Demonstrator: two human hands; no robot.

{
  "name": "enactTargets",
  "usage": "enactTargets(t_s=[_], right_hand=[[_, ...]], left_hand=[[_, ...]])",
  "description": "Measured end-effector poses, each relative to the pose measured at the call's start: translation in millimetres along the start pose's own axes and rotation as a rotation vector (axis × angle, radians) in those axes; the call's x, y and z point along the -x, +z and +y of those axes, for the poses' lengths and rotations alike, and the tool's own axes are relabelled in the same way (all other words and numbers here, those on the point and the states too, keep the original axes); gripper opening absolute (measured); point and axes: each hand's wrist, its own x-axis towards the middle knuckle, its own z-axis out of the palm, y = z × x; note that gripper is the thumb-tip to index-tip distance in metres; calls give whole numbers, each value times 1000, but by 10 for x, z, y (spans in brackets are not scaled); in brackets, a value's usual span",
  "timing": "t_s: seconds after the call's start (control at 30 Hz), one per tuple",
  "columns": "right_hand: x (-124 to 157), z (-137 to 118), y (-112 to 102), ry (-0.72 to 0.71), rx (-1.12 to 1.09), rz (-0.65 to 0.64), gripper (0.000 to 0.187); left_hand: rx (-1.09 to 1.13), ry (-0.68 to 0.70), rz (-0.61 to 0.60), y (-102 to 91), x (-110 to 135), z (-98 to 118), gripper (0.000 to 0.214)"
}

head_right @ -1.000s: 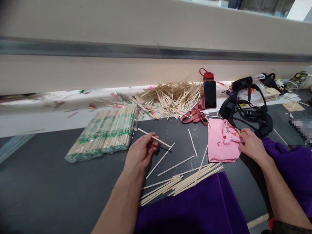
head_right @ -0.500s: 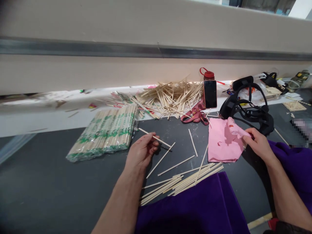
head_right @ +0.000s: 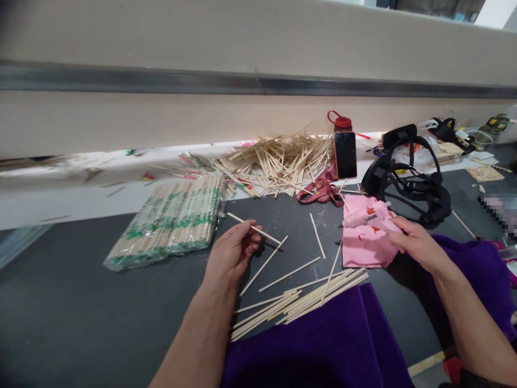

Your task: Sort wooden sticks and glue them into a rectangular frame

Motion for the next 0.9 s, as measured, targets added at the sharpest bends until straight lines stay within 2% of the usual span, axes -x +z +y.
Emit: enactTargets(t_s=[0.13,0.23,0.57,0.77,0.9], right_hand=[[-244,143,95,181,-277,-31,38],[-342,242,67,208,-384,-62,36],[-268,256,8,307,-468,-111,31],[-254,340,-152,302,-448,-124,45],[-269,379,-174,290,-369,-93,49]], left_hand=[[-20,3,4,-6,2,7,28],[-22,3,10,-13,-5,11,27],[-4,-3,19,-32,-41,0,26],[-11,-3,25,-21,-34,6,26],[-20,-7,15,-15,-28,-3,28]])
